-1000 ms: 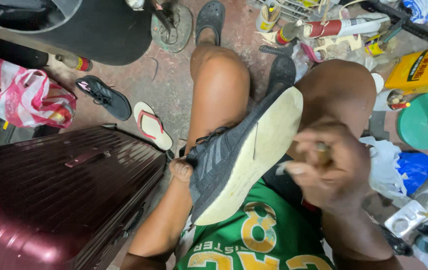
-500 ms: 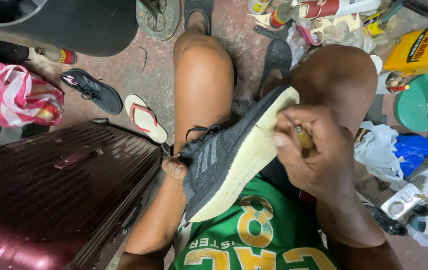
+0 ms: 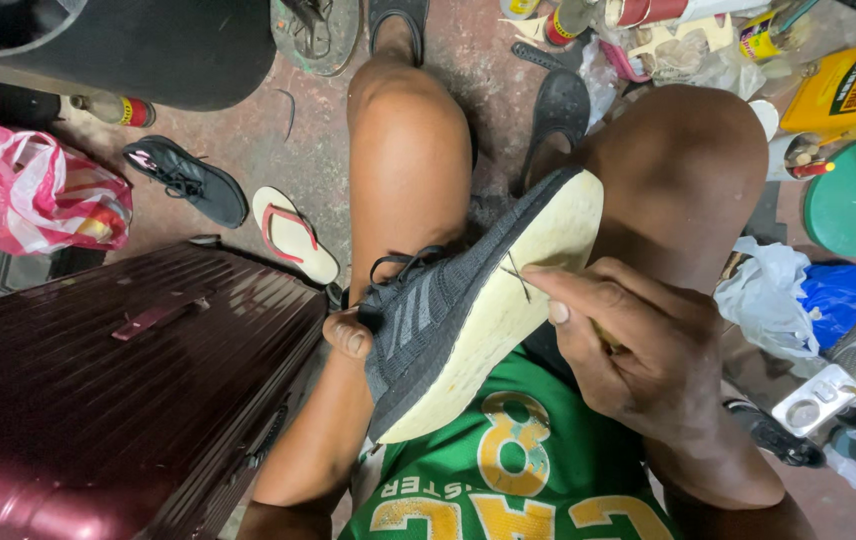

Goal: The person sits on the floor and sews a black sneaker using a needle and thread. They repeatedly pass the needle through the shoe's upper and sole, pull the thread, and adjust the shoe's position to continue stitching.

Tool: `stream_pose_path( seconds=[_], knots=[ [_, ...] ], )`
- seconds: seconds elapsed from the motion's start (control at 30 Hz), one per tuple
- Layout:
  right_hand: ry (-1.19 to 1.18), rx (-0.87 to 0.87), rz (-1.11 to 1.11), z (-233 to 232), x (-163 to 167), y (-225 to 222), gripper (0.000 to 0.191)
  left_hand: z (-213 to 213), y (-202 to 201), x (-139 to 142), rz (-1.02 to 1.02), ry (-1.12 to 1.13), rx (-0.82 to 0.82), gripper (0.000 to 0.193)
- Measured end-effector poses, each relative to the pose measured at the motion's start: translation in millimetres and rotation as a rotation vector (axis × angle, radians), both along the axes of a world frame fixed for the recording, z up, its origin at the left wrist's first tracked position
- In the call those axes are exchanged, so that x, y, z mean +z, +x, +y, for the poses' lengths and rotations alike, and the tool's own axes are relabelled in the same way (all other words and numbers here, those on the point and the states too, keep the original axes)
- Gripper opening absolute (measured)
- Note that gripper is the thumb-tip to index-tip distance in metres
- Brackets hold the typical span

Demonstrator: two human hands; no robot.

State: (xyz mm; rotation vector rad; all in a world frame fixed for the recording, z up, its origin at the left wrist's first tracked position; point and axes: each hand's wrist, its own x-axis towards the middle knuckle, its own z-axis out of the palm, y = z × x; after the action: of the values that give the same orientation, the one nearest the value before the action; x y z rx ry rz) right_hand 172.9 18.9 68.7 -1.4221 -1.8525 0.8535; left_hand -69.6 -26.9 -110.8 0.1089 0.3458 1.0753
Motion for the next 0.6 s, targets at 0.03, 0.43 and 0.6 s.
stream_pose_path(
  seconds=[0.03,0.43,0.6],
  knots=[
    [0.003,0.0,-0.009,0,-1,1,0.024,0,-1,0,0.0,0.006,-0.003,0.097],
    [-0.036,0.028,-0.138,1,9,10,0.035,5,-6,8,0.007,0.241,-0.179,0.104],
    [-0.205,0.02,-0.234,-2,9,27,0.039,21,-6,29,0.241,0.6,-0.309,0.097]
  ],
)
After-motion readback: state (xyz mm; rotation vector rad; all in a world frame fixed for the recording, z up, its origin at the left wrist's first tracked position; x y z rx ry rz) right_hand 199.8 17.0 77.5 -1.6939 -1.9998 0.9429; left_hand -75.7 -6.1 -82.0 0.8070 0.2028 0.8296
